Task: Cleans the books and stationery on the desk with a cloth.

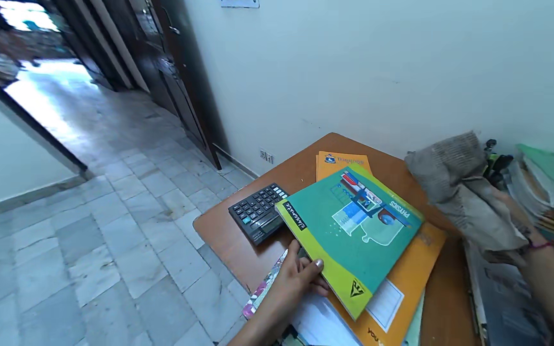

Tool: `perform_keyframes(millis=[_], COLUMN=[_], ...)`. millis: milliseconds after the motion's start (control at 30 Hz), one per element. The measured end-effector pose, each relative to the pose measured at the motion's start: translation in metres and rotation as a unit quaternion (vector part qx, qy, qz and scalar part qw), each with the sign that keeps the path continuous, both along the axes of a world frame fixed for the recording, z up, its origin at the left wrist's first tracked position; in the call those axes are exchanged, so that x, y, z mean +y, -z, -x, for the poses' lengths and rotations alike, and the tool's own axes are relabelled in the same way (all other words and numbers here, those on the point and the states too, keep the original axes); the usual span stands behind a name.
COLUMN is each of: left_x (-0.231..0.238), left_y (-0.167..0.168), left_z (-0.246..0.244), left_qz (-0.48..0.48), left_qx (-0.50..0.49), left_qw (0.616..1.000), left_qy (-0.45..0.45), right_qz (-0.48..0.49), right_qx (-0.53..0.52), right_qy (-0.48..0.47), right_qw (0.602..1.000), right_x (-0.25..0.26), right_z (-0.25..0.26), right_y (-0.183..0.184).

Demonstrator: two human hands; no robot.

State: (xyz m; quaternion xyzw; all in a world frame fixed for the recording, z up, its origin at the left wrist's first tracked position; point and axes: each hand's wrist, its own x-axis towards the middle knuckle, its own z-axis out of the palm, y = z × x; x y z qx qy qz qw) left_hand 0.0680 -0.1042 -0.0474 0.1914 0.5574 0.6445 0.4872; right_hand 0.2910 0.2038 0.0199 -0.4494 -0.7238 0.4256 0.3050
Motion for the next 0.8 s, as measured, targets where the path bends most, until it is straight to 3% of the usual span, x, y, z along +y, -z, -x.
perform_keyframes(millis=[100,233,400,500,667,800], left_x=[-0.001,-0.001,-0.001,0.000,0.000,0.000], left_y=[0.002,0.004,0.005,0.005,0.006,0.006], left_z=[-0.002,0.000,0.000,0.000,0.001,0.001], left_qz=[-0.005,-0.017,-0.017,-0.018,-0.020,-0.019], left_qx=[0.012,0.010,0.016,0.015,0.014,0.014], left_qw=[1.000,0.999,0.998,0.998,0.998,0.998], left_qy=[0.021,0.041,0.051,0.050,0.053,0.054], right_qz=[0.011,0.097,0.048,-0.007,0.004,0.047], right_qx=[0.097,0.224,0.183,0.188,0.213,0.220], right_qy=[0.002,-0.042,-0.066,-0.105,-0.173,-0.090], right_qw=[0.995,0.969,0.980,0.977,0.962,0.970], right_x=[-0.035,-0.033,-0.054,-0.047,-0.038,-0.061], right_z=[0.004,0.002,0.007,0.004,0.003,0.019], right_y=[0.004,0.021,0.012,0.029,0.040,0.023])
